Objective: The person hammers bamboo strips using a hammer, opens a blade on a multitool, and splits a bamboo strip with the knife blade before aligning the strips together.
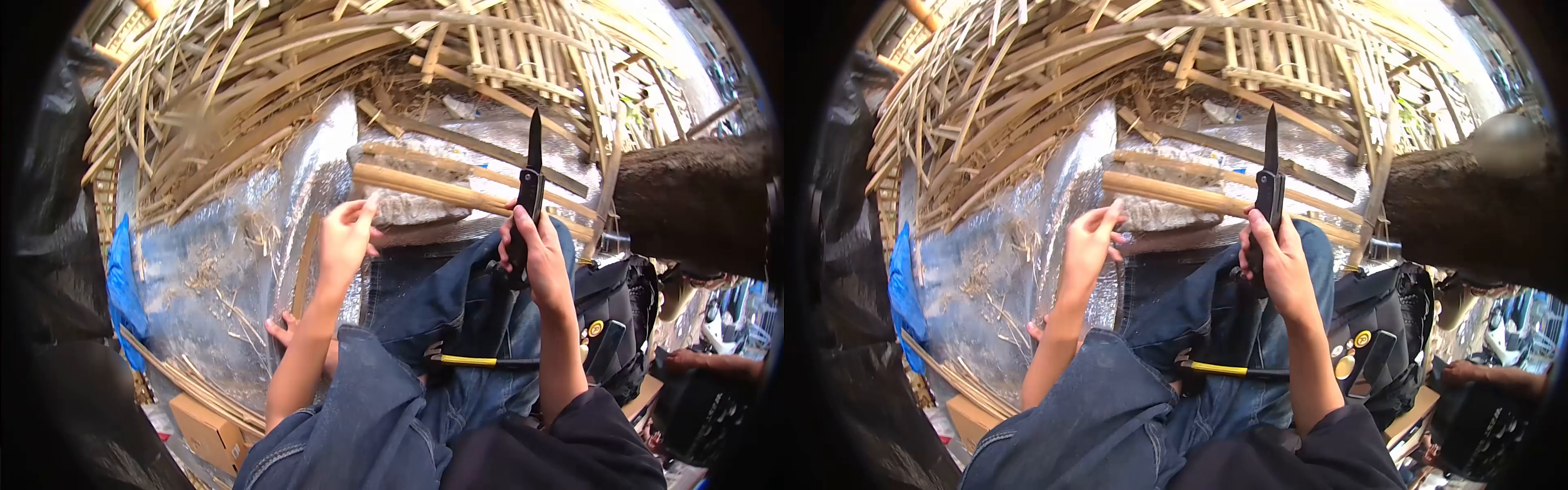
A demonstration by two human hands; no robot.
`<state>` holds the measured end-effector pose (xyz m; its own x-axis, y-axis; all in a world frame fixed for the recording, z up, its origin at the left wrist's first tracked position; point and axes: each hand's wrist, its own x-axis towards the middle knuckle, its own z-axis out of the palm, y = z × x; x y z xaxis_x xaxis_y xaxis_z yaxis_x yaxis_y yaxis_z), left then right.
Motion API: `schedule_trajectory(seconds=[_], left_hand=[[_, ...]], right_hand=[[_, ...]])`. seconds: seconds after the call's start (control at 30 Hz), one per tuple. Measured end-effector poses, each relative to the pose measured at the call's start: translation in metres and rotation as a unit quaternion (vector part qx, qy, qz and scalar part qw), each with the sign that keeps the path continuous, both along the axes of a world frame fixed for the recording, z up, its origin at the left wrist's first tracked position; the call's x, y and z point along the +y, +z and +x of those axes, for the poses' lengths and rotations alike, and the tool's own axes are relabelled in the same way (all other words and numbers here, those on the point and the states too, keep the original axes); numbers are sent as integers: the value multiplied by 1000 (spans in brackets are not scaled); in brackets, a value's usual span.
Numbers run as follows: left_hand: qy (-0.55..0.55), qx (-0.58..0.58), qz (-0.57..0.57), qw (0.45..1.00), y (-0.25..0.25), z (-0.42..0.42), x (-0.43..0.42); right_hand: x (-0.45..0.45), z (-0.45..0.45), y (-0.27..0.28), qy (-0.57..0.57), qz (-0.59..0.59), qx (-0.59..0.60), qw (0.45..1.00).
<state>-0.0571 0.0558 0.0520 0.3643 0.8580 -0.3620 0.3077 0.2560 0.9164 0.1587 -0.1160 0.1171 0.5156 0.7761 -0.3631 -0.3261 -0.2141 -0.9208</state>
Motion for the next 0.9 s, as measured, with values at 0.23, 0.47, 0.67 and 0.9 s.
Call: schedule_trajectory(seconds=[0.23,0.47,0.67,0.9], left_hand=[[100,-116,-172,973,-40,61,6],[111,-290,-65,948,-7,102,10],[45,-351,38,934,101,132,3],[-57,-338,394,853,294,99,-46]], right_hand=[[-72,-1,49,-60,63,28,996],[-133,-6,79,-61,88,20,994],[-157,-4,114,-60,124,7,990],[-134,-16,195,3,333,-62,941]])
